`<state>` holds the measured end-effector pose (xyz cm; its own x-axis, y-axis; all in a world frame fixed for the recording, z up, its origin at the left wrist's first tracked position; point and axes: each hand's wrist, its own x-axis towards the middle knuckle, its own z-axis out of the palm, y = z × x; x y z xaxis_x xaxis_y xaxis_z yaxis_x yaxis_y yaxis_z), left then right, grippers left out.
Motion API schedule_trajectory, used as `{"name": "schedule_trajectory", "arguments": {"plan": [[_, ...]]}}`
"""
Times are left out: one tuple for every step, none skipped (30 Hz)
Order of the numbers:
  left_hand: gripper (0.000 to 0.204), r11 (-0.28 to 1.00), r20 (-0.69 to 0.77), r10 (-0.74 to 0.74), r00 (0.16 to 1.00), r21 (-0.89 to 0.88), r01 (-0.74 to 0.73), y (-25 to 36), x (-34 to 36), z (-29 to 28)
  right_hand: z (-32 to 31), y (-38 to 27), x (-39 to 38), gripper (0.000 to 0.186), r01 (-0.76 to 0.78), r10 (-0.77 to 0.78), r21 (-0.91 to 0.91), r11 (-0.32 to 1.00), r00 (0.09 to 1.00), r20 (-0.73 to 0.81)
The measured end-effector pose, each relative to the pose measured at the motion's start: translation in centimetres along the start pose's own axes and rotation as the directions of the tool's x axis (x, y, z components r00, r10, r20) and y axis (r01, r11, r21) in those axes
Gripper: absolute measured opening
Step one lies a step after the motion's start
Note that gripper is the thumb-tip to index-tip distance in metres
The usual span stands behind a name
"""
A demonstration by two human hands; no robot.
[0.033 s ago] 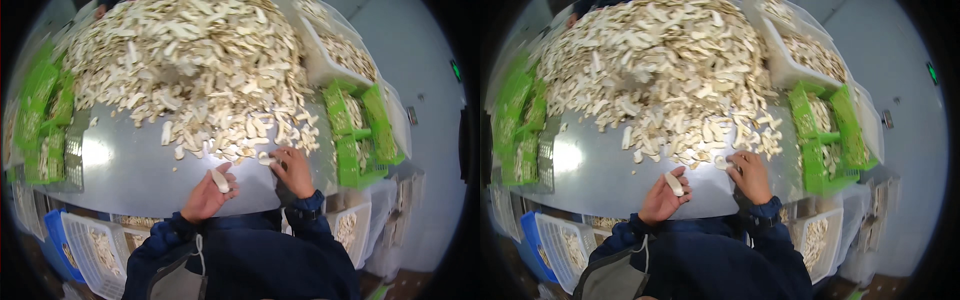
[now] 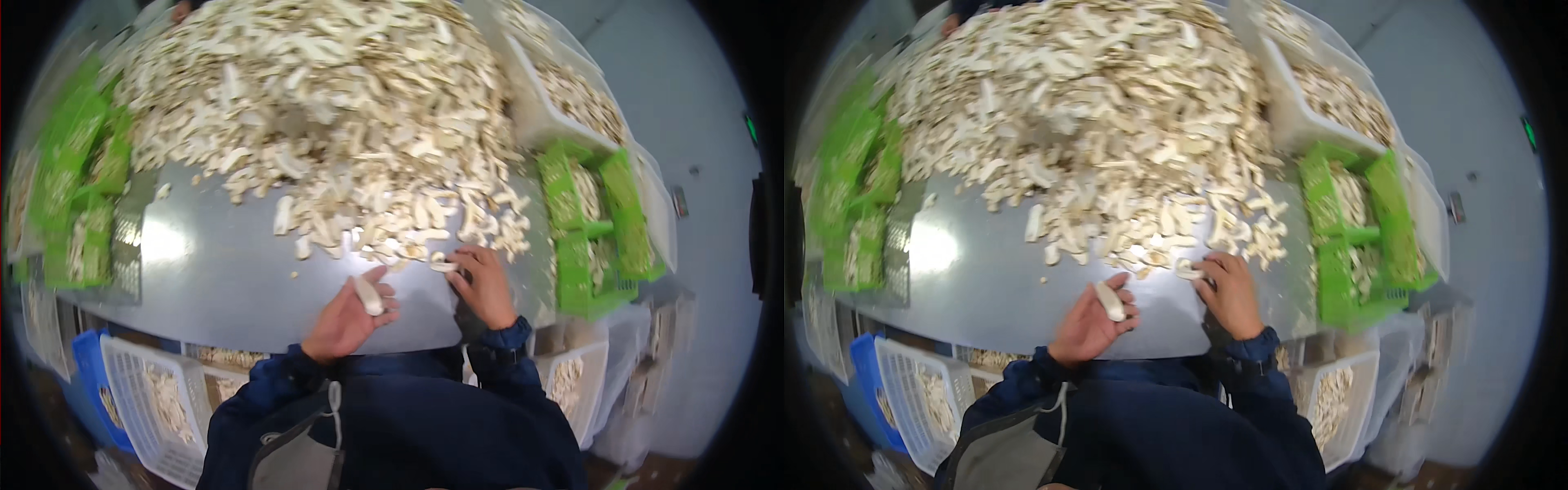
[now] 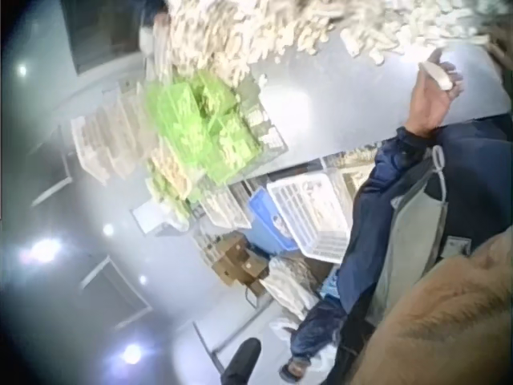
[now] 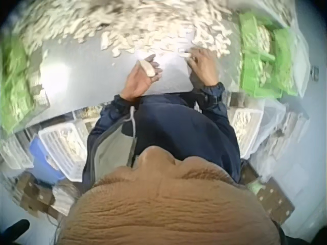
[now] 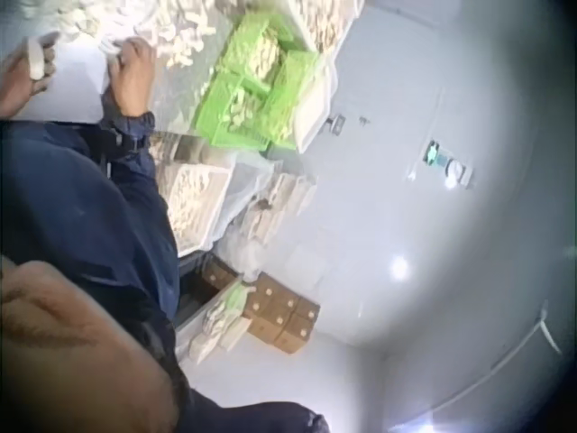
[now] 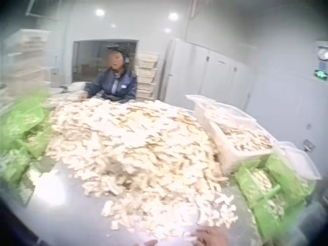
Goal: The person sorts dried herb slices by hand on a metal table, picking up individual slices and placing some into a plastic basket while leaving others in a large pile.
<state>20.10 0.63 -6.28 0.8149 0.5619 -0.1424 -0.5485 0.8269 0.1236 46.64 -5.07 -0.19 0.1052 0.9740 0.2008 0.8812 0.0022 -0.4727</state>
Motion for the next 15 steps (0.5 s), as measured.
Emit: {"name": "schedule_trajectory", "arguments": {"plan": [[0.050,1.000,-0.013,-0.026,1.000,-0.005,0.026,0.2,0.4,0.6,0.4,0.4,-0.1,0.022,0.020,-0.020,-0.015,1.000,0.999,-0.033],[0.050,1.000,-0.025,0.021,0.999,0.013,-0.021,0.1,0.7,0.6,0.6,1.1,0.0,0.023,0.036,-0.037,-0.024,0.999,0.997,-0.061],[0.051,1.000,0.030,-0.018,0.999,0.005,0.017,-0.1,0.9,0.1,0.4,0.9,0.5,0.020,0.029,-0.029,-0.007,1.000,0.999,-0.039],[0.052,0.996,0.097,-0.084,0.992,-0.010,0.085,-0.2,1.2,0.0,0.5,0.4,1.2,0.020,0.047,-0.047,0.003,0.999,0.998,-0.032],[0.054,0.997,0.068,-0.073,0.995,0.006,0.073,-0.1,1.0,-0.1,0.6,-0.1,1.9,0.020,-0.051,0.050,0.076,0.996,0.999,0.014],[0.054,0.997,0.074,-0.080,0.994,-0.004,0.080,-0.2,0.8,-0.2,0.4,-0.3,2.2,0.020,-0.170,0.163,0.122,0.978,0.985,0.064],[0.053,0.999,0.053,-0.050,0.997,0.014,0.050,-0.3,0.5,-0.3,0.5,-0.4,2.4,0.022,-0.153,0.148,0.191,0.970,0.988,0.042],[0.051,0.999,0.032,-0.026,0.999,0.034,0.025,-0.2,0.3,-0.4,0.6,-0.5,2.7,0.027,-0.144,0.134,0.226,0.963,0.989,0.061],[0.051,0.998,0.048,-0.051,0.998,0.024,0.050,-0.1,0.2,-0.3,0.6,-0.8,3.0,0.029,-0.186,0.155,0.317,0.930,0.980,0.122],[0.051,0.999,0.029,-0.026,0.999,0.032,0.025,0.0,0.0,-0.3,0.5,-0.9,3.1,0.031,-0.238,0.175,0.405,0.883,0.967,0.187],[0.050,0.999,0.009,-0.002,1.000,0.041,0.002,-0.1,-0.2,-0.2,0.6,-0.6,2.9,0.031,-0.261,0.204,0.388,0.884,0.962,0.181],[0.050,0.999,0.023,-0.032,0.999,0.038,0.031,0.1,0.0,-0.1,0.7,-0.2,2.9,0.031,-0.222,0.204,0.406,0.886,0.975,0.090],[0.050,0.998,0.019,-0.036,0.999,0.048,0.035,0.2,0.2,0.0,0.5,0.2,2.9,0.031,-0.182,0.201,0.420,0.889,0.980,-0.002],[0.050,0.998,0.014,-0.040,0.999,0.058,0.039,0.1,0.5,0.1,0.0,0.6,2.7,0.031,-0.198,0.225,0.407,0.892,0.974,-0.018],[0.050,0.998,-0.008,-0.045,0.999,0.042,0.045,-0.1,0.4,0.1,-0.6,0.6,2.7,0.030,-0.257,0.276,0.295,0.920,0.961,-0.022]]}}
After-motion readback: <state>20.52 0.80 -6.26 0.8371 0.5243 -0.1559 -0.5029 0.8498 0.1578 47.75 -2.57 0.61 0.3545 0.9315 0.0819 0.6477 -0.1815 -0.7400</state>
